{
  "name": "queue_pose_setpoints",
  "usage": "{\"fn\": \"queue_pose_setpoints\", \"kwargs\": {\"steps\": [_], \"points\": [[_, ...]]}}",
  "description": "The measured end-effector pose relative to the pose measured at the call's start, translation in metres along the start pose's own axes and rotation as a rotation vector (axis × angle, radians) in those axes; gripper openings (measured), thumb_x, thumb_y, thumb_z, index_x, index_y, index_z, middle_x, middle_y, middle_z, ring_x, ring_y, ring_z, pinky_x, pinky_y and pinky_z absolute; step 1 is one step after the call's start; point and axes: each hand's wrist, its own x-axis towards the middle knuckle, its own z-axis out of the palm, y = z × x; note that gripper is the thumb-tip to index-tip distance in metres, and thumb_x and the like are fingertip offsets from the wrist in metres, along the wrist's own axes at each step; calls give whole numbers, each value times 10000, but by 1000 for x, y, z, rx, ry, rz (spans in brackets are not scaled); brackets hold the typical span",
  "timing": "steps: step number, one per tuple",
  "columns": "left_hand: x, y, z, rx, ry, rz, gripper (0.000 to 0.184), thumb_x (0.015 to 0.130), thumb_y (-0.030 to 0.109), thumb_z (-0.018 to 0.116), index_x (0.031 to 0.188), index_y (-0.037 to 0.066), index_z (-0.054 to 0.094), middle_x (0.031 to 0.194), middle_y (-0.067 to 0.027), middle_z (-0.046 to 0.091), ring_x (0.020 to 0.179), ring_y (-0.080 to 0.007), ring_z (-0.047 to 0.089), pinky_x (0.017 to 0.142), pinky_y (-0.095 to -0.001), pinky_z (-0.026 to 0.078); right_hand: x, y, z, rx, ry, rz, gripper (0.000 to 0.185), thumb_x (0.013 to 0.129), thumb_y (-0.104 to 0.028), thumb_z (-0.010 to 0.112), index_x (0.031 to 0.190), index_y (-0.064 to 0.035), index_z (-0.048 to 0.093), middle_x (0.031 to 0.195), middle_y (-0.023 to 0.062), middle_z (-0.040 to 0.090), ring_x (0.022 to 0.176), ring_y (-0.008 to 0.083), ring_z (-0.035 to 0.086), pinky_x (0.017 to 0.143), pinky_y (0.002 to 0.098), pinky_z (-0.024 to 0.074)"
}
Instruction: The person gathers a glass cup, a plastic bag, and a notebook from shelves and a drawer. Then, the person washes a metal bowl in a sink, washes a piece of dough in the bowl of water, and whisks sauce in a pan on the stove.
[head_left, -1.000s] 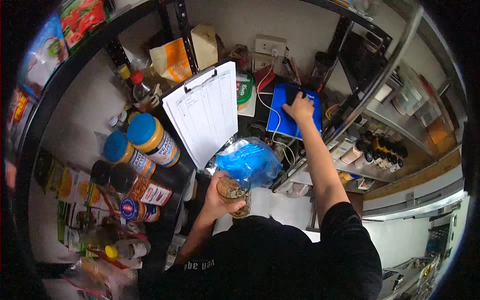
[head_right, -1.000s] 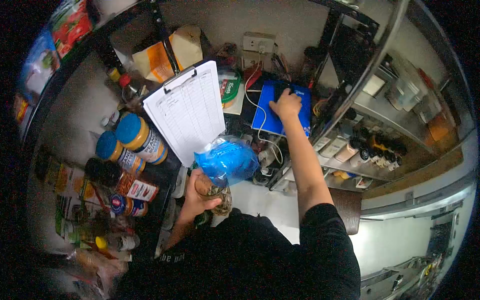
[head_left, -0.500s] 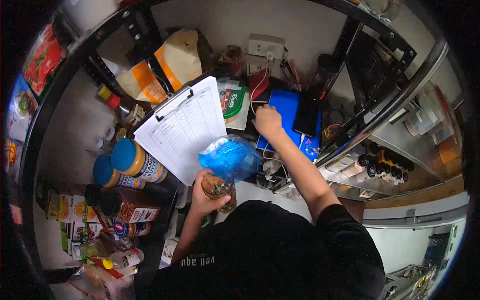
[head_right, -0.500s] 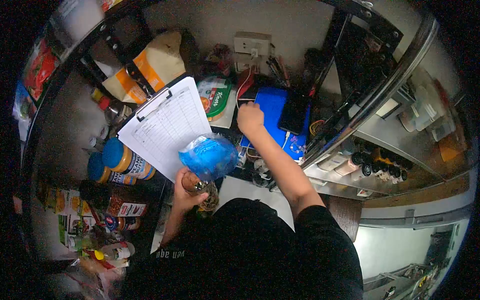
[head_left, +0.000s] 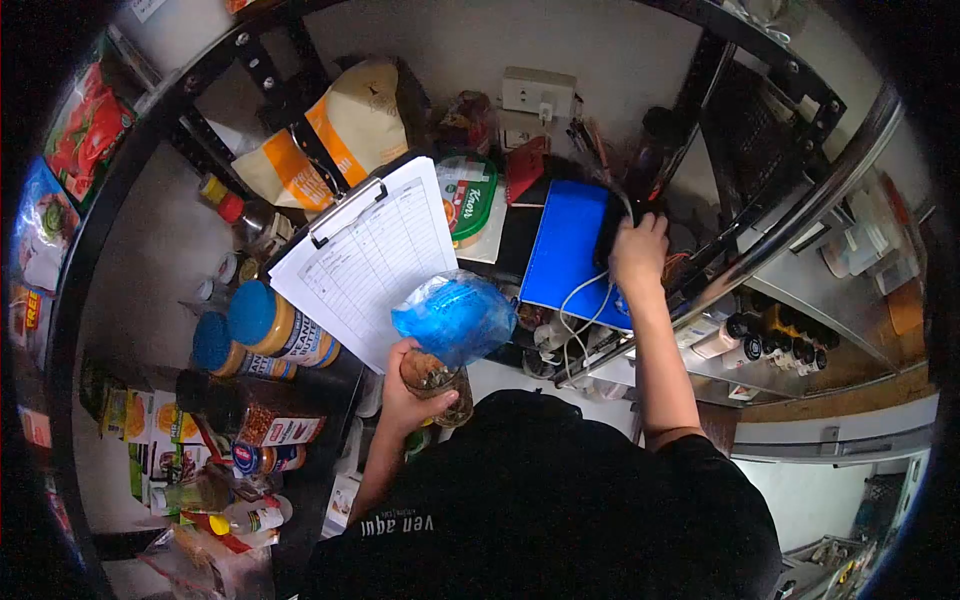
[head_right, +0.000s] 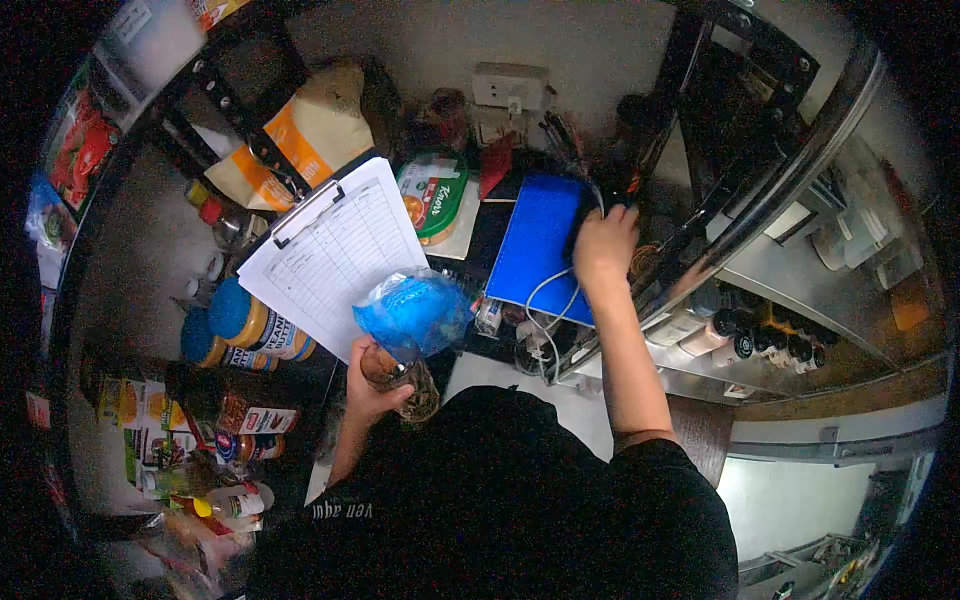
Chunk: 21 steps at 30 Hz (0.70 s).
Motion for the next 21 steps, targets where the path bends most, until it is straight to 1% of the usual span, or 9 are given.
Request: {"fn": "queue_pose_setpoints", "kwargs": {"steps": [2,3,5,7,8,13,15,18,21], "points": [[-1,0,-3,-22,-10,-21,811,618,65,860,1254,51,357,1046,-73,556,978,-160,570,871,-317,470,-8,-28,4,-310,356,-170,389,903,-98,462,1252,55,542,1392,276,424,1329,433,365,1056,471,380],[-1,-2,-5,0,-19,-12,819,616,69,862,1257,51,354,1045,-73,556,976,-159,569,871,-320,470,2,-40,30,-92,470,-285,448,887,-83,468,1284,124,486,1489,277,306,1387,431,291,1109,474,322],[0,-4,-8,20,-33,-7,826,614,73,865,1260,50,351,1043,-73,555,974,-158,567,871,-322,470,0,-84,34,145,562,-530,473,820,-69,507,1234,162,507,1408,277,422,1339,403,376,1108,495,319],[-2,-6,-10,15,-19,-38,841,607,90,874,1263,48,348,1041,-73,553,974,-158,564,877,-324,466,14,-113,28,-6,191,-818,395,793,-113,547,1115,99,633,1326,250,511,1260,370,462,1099,444,336],[-3,-5,-10,11,-20,-39,841,607,90,874,1263,48,348,1041,-73,553,974,-158,564,877,-324,466,33,-125,51,-191,284,-862,340,823,-157,540,1071,27,683,1331,231,516,1250,369,470,1076,452,349],[-9,-9,-15,28,-2,38,840,603,116,883,1256,52,360,1044,-77,555,980,-160,565,891,-325,461,87,-148,81,-445,-46,-670,329,901,-201,468,1065,0,672,1206,179,604,1140,320,547,944,493,414],[-14,-10,-18,27,24,22,828,607,110,880,1253,52,365,1056,-81,556,985,-163,566,896,-326,460,94,-145,91,-448,38,-605,291,875,-177,501,1041,-13,673,1100,173,650,1007,294,611,820,456,472],[-22,-20,-23,26,32,-26,807,616,101,874,1248,51,374,1079,-90,558,996,-168,567,908,-329,457,108,-116,99,-467,40,-939,208,828,-149,550,938,-15,666,860,103,686,831,265,664,675,363,514],[-21,-28,-21,-56,38,-39,792,628,91,867,1249,49,377,1091,-97,560,1003,-170,570,913,-332,456,103,-105,87,-369,227,-888,179,818,-142,564,914,-11,639,855,113,685,796,263,671,633,370,532]]}}
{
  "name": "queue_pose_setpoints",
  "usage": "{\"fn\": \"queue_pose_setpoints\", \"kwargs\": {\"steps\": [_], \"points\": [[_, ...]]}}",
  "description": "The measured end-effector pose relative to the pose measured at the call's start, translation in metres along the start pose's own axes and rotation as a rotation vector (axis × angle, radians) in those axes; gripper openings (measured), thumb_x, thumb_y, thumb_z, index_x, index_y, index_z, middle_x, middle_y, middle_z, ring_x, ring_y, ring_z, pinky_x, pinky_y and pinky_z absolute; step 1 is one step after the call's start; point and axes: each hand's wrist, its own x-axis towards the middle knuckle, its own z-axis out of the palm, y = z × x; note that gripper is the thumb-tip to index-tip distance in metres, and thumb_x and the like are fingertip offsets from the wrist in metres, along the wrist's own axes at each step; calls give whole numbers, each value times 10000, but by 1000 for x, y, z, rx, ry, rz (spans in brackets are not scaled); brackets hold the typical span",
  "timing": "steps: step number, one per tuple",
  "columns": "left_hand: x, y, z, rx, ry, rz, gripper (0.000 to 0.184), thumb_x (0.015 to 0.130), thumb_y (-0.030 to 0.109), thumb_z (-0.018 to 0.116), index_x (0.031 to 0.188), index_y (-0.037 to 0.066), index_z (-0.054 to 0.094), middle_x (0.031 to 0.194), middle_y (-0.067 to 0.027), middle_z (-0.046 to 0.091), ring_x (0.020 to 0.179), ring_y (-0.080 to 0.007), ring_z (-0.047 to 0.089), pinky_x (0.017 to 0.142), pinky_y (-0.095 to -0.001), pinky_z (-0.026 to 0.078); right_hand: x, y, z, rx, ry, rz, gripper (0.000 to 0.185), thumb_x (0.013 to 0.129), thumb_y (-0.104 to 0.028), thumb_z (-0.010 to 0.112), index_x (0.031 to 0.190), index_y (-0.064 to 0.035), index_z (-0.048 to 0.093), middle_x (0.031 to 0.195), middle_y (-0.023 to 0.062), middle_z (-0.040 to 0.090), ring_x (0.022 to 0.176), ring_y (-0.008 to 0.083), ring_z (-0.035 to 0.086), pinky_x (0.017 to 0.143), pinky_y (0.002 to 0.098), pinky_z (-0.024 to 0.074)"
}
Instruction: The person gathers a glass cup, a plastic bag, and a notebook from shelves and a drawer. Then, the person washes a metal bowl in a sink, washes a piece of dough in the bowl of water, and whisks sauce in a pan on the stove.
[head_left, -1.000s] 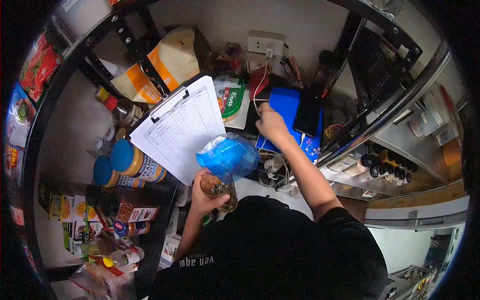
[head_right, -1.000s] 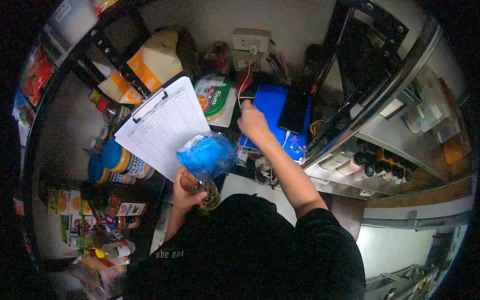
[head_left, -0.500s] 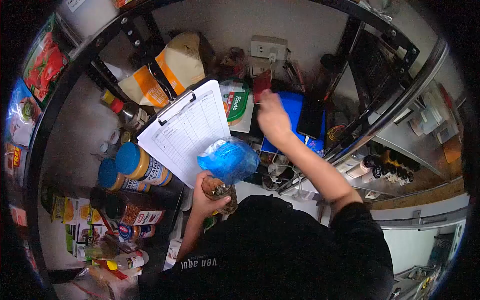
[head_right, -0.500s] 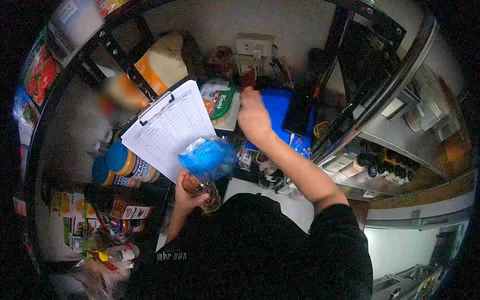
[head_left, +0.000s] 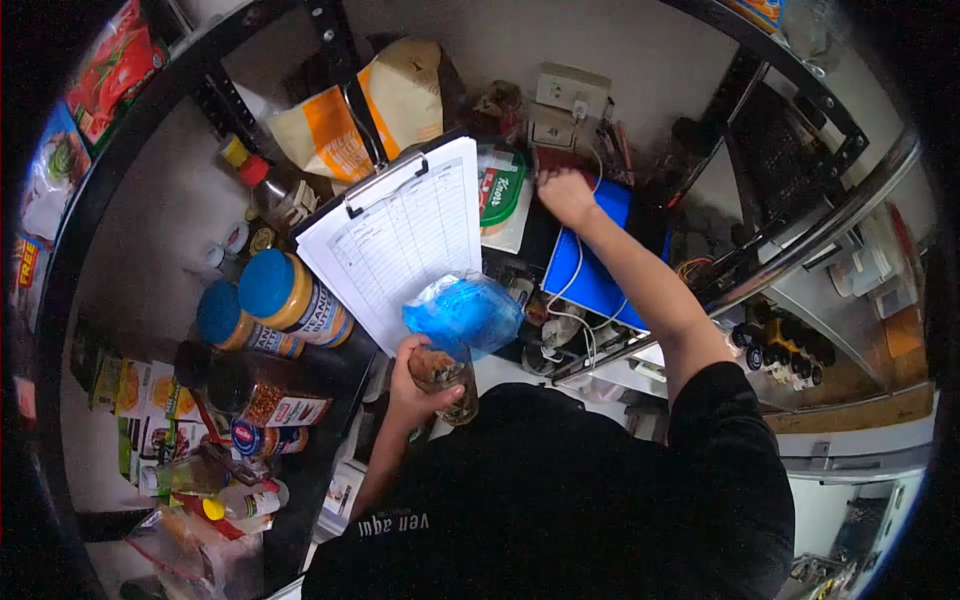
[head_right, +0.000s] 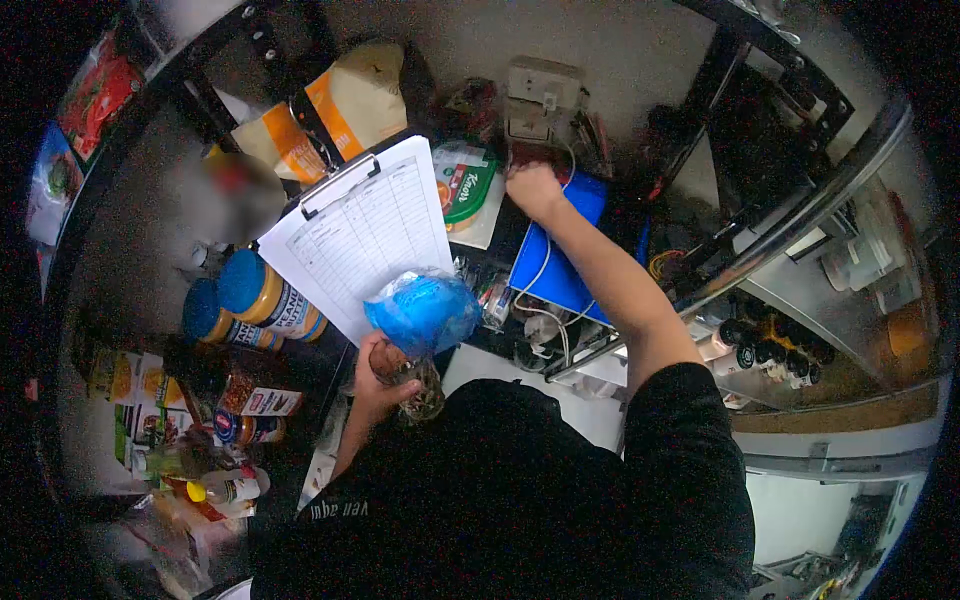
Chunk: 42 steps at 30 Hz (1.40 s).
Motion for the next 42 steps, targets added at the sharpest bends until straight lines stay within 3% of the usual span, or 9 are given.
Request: {"fn": "queue_pose_setpoints", "kwargs": {"steps": [8,13,16,20,22,23,30,35,42], "points": [[20,-2,19,-46,-70,-58,752,665,47,834,1256,45,371,1078,-97,562,1019,-179,579,915,-333,465,-32,-6,-33,871,575,544,232,855,-139,615,1064,-41,596,844,214,661,759,375,661,644,468,515],[36,-4,28,-24,-84,-11,718,687,36,820,1254,51,380,1103,-93,546,1051,-186,574,921,-345,469,-30,-2,-50,1177,633,816,212,892,-154,595,1058,-25,626,837,224,662,749,362,669,664,406,512],[46,-9,34,-227,-59,-145,712,695,36,819,1258,64,384,1102,-88,545,1048,-178,566,918,-340,469,-59,-4,-105,999,814,662,236,866,-112,627,1091,-45,633,909,197,673,787,316,673,686,366,520],[63,-13,41,-163,-33,-84,701,705,38,817,1260,71,390,1108,-83,535,1044,-172,556,917,-337,468,-114,-30,-160,748,814,129,495,677,49,700,1158,-33,620,1108,127,671,922,285,673,799,356,544],[72,2,49,-129,-89,-94,690,712,44,814,1260,68,394,1114,-84,523,1034,-172,550,912,-339,469,-137,-37,-167,804,724,114,498,660,33,704,1148,-24,624,1139,136,663,971,298,663,825,365,541],[77,5,47,25,-157,53,699,752,-79,713,1323,58,334,1169,-124,533,1043,-202,590,883,-344,505,-147,-35,-168,790,724,127,498,660,33,704,1148,-24,624,1139,136,663,971,298,663,825,365,541],[77,11,35,-75,-87,-47,713,703,-13,789,1285,54,384,1145,-113,528,1032,-196,582,903,-346,496,-215,-39,-127,395,474,226,445,720,-159,633,1164,-140,657,1231,39,627,1110,287,576,945,436,471],[79,10,41,-70,-122,-24,715,698,-21,789,1282,44,382,1153,-117,525,1053,-196,579,909,-340,491,-210,-60,-108,441,188,167,479,776,-117,611,1254,-145,598,1366,76,518,1243,320,472,1029,514,384],[84,0,58,0,-176,-11,725,698,18,808,1283,46,380,1165,-118,511,1059,-194,565,925,-345,473,-204,-48,-116,577,284,727,621,825,-296,667,1240,133,495,1264,272,510,1129,423,485,979,460,410]]}}
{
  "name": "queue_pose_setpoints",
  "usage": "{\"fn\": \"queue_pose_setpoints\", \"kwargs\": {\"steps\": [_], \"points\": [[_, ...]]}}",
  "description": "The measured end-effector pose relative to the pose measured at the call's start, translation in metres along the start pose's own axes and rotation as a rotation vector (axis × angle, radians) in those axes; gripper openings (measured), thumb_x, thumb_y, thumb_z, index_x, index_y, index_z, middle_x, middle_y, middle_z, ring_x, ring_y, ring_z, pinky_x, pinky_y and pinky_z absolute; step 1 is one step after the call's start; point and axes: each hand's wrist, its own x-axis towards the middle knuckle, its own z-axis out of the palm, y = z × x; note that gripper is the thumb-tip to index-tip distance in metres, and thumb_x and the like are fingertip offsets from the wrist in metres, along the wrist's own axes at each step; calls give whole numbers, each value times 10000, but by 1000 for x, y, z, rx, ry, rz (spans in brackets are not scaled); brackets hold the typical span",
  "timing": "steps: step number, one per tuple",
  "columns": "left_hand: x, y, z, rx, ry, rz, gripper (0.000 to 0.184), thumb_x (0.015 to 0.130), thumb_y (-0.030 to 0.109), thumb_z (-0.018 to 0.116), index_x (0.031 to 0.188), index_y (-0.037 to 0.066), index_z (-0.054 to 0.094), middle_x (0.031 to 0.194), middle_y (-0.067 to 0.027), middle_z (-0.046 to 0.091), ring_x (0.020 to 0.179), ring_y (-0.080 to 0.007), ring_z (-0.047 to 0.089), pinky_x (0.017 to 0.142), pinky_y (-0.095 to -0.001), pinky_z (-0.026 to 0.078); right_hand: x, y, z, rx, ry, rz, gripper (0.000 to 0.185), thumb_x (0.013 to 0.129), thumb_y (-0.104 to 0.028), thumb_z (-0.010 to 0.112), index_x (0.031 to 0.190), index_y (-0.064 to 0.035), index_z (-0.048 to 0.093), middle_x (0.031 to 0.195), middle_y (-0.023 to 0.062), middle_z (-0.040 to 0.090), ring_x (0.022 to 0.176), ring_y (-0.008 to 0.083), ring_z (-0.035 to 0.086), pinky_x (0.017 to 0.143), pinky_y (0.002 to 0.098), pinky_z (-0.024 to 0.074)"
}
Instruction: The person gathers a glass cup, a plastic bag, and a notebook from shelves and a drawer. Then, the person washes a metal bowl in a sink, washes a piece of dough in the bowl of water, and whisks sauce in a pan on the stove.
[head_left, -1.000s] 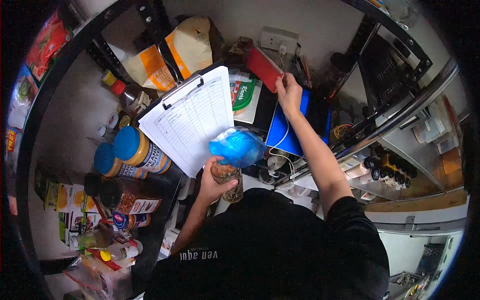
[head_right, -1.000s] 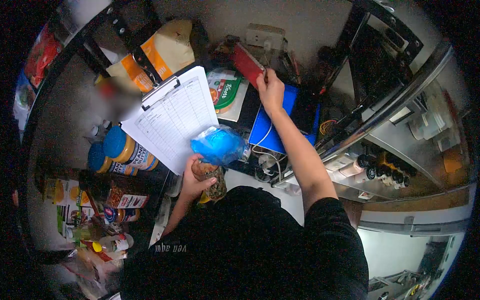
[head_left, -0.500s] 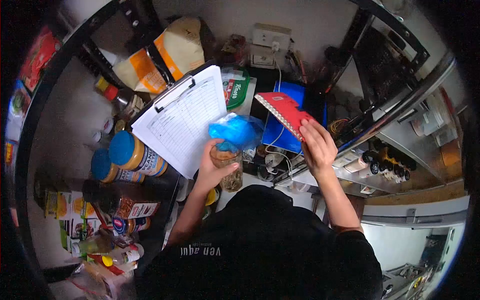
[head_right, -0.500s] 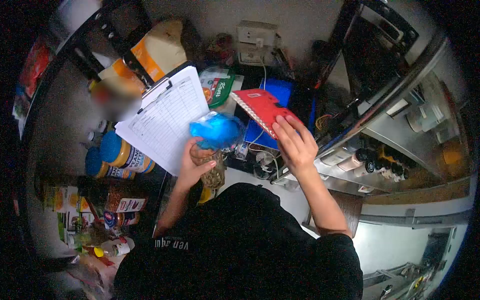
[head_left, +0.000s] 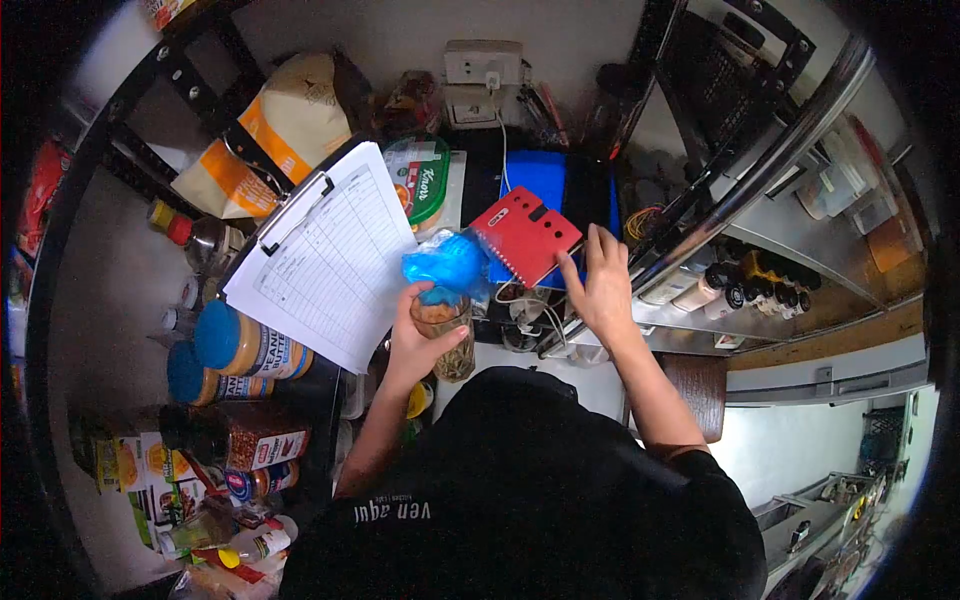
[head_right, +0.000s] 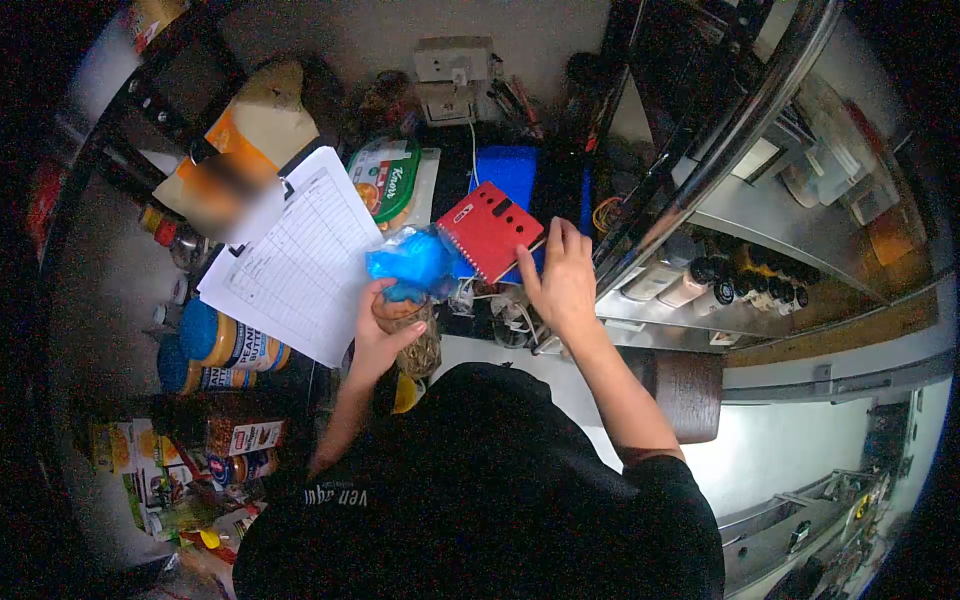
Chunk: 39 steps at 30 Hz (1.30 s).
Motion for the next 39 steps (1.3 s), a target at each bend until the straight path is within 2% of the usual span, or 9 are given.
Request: {"fn": "queue_pose_setpoints", "kwargs": {"steps": [4,10,13,16,18,22,31,36,39], "points": [[7,11,9,166,8,93,686,722,-49,751,1289,34,375,1117,-106,522,1035,-198,594,882,-331,503,17,-1,4,65,-165,194,485,845,-294,679,1154,72,603,1172,221,587,1103,376,517,960,416,426],[15,1,11,-37,103,-3,704,723,14,792,1290,42,377,1150,-115,514,1040,-193,572,881,-329,490,30,-26,1,99,124,-125,321,886,-152,644,1179,-22,627,1204,192,597,1145,345,545,964,408,439],[9,-12,6,-129,187,-42,703,723,2,788,1291,36,375,1161,-117,512,1017,-187,584,861,-322,501,20,-51,-3,714,-180,106,348,881,-66,620,1225,-36,581,1208,226,594,1112,364,594,926,418,472],[-5,-9,1,-24,223,-86,714,721,10,795,1294,33,370,1171,-120,512,1018,-189,584,876,-328,499,18,-50,-6,322,154,-153,539,866,-201,681,1297,57,488,1342,303,463,1293,446,415,1071,466,347],[-13,-14,-4,5,219,-60,721,721,14,797,1298,32,364,1174,-120,512,1031,-188,579,886,-332,495,14,-19,4,50,139,12,669,853,-310,697,1325,90,445,1394,343,381,1340,490,319,1109,496,280],[-20,-26,-11,5,190,-55,748,720,26,802,1311,29,344,1175,-118,512,1061,-191,567,921,-348,478,17,-6,1,213,-221,248,608,835,-359,709,1234,74,556,1390,356,390,1376,487,266,1118,496,270],[-17,-33,-4,-109,198,-27,757,735,29,794,1327,23,322,1191,-119,515,1101,-197,551,960,-354,451,10,-35,-7,703,-374,-28,357,928,-195,601,1246,-32,589,1332,233,528,1321,405,418,1116,519,272],[-21,-45,-8,-60,175,-19,776,728,50,806,1331,8,319,1208,-121,517,1118,-197,542,973,-364,443,8,-20,18,-123,-134,-70,645,903,-370,631,1249,156,493,1406,326,396,1383,450,287,1126,529,228],[-26,-55,-11,-69,169,-32,816,713,94,829,1336,-7,313,1217,-129,513,1125,-206,539,982,-369,436,5,-25,20,-174,-240,-23,957,806,-590,635,1250,233,429,1442,385,270,1400,490,191,1128,551,193]]}}
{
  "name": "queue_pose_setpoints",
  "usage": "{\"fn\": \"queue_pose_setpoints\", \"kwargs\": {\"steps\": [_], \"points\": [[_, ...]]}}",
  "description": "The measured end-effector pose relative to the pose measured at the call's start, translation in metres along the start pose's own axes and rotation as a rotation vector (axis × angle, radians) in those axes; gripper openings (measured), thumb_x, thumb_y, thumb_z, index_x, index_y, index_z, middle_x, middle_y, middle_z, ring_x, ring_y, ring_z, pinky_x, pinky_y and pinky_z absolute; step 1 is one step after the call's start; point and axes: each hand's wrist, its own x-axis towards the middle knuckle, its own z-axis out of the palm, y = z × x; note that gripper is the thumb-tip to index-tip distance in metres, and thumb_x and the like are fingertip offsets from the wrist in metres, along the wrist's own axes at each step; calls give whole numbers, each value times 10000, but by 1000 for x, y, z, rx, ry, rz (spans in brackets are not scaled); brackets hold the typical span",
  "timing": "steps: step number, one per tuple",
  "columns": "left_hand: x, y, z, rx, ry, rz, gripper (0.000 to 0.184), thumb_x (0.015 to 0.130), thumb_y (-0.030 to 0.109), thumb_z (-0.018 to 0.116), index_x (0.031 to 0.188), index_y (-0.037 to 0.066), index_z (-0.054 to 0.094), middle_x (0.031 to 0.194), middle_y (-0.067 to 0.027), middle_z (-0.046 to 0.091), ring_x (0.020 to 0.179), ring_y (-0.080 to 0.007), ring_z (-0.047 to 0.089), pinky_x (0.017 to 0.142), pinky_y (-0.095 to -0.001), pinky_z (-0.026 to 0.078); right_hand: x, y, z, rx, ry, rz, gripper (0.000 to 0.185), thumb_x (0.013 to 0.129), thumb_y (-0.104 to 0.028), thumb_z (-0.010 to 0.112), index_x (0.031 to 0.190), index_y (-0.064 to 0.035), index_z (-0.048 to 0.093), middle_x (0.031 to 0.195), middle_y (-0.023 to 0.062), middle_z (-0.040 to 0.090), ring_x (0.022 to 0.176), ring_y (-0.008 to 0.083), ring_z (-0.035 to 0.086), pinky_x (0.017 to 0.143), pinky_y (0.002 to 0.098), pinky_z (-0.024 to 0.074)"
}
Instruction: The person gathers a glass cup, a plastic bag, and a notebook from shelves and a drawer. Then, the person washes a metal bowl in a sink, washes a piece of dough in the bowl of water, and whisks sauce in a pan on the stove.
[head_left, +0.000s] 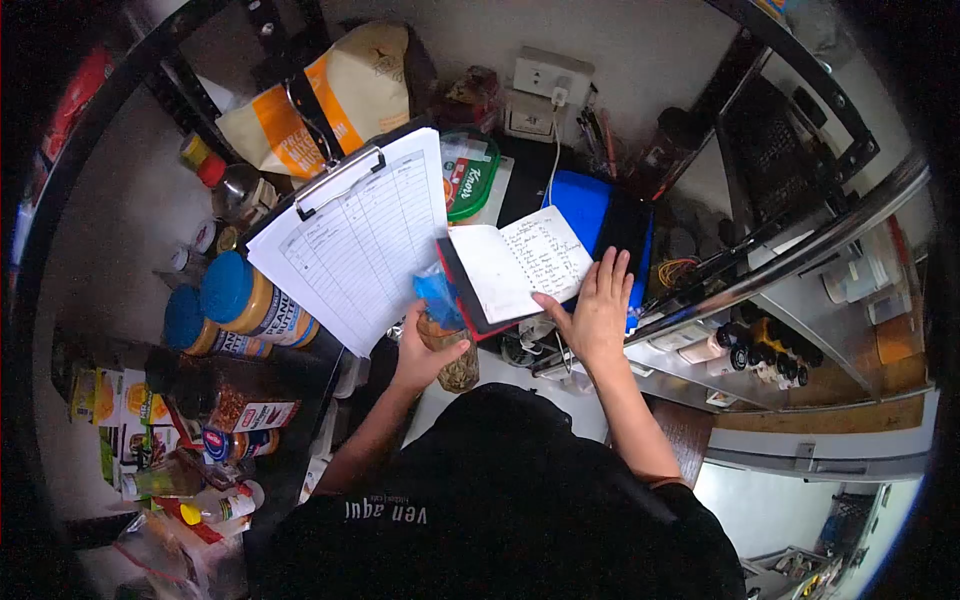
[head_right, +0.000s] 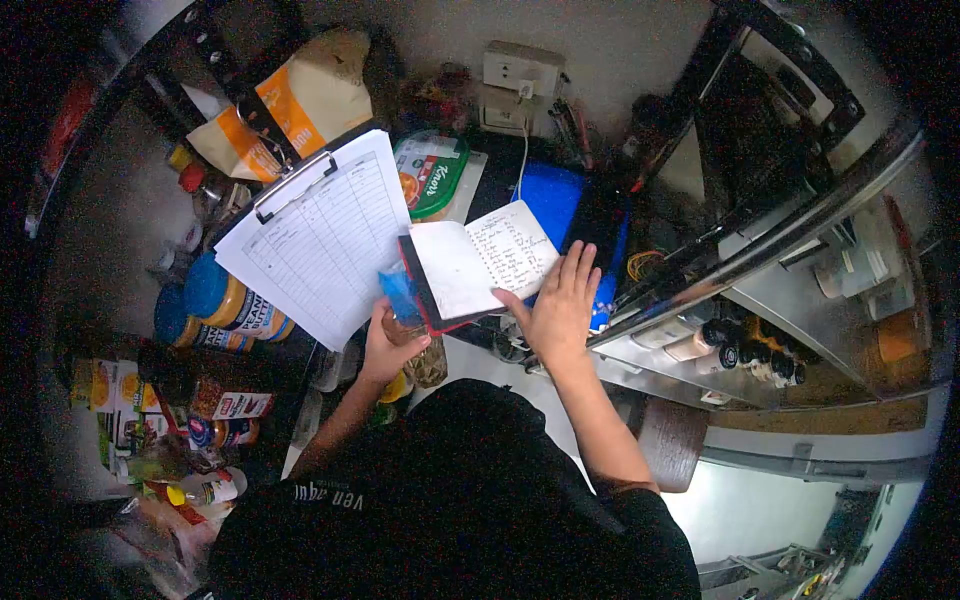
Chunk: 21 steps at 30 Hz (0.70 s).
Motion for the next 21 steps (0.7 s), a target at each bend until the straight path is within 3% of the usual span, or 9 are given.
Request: {"fn": "queue_pose_setpoints", "kwargs": {"steps": [2,6,11,12,13,15,16,19,21], "points": [[-2,-7,-5,-33,-4,6,845,703,123,843,1341,-15,308,1224,-138,509,1129,-215,537,988,-371,433,0,-1,5,-47,-11,37,1044,780,-646,621,1255,257,402,1452,393,235,1400,498,171,1132,558,171],[-4,-20,-13,130,27,-29,909,685,177,863,1353,-39,284,1246,-176,493,1144,-240,531,999,-378,425,4,-4,4,-26,-67,30,985,807,-593,625,1249,260,405,1451,391,242,1408,488,158,1136,558,161],[-2,-22,-11,177,43,1,911,689,164,859,1355,-43,272,1253,-193,486,1146,-245,530,995,-375,430,8,-4,9,170,-51,-124,717,808,-324,718,1285,148,467,1453,352,294,1384,506,222,1118,552,228],[-3,-13,-7,114,28,-28,901,693,150,854,1355,-41,272,1249,-192,485,1145,-243,531,989,-374,435,7,-11,5,266,55,-203,609,806,-203,726,1313,47,500,1438,270,391,1366,453,315,1120,537,249],[-3,-7,-5,51,14,-58,891,697,135,849,1355,-39,273,1246,-190,485,1143,-241,531,983,-372,440,8,-16,-5,264,53,-206,609,806,-203,726,1313,47,500,1438,270,391,1366,453,315,1120,537,249],[-3,-3,-2,66,22,-34,881,700,122,844,1353,-40,275,1240,-185,486,1140,-237,532,978,-372,444,8,-27,-26,652,-249,-391,559,831,-174,702,1330,-10,509,1391,184,493,1337,367,407,1138,517,233],[-3,-3,-2,83,27,-10,870,704,109,839,1351,-40,278,1233,-181,488,1138,-234,533,973,-371,449,5,-31,-29,731,-275,-416,529,859,-162,676,1348,-55,505,1328,131,565,1305,306,465,1147,501,232],[-3,-7,-4,68,42,-43,866,705,103,836,1351,-45,278,1222,-174,492,1132,-230,533,967,-373,452,-4,-19,-28,879,-285,-198,478,878,-151,656,1326,-42,527,1312,160,570,1308,311,463,1146,496,234],[-3,-9,-5,48,46,-23,869,699,113,841,1348,-49,287,1225,-177,492,1133,-233,532,972,-374,448,-3,-11,-17,677,27,-104,395,901,-157,626,1262,-5,577,1338,186,545,1335,348,421,1141,507,221]]}}
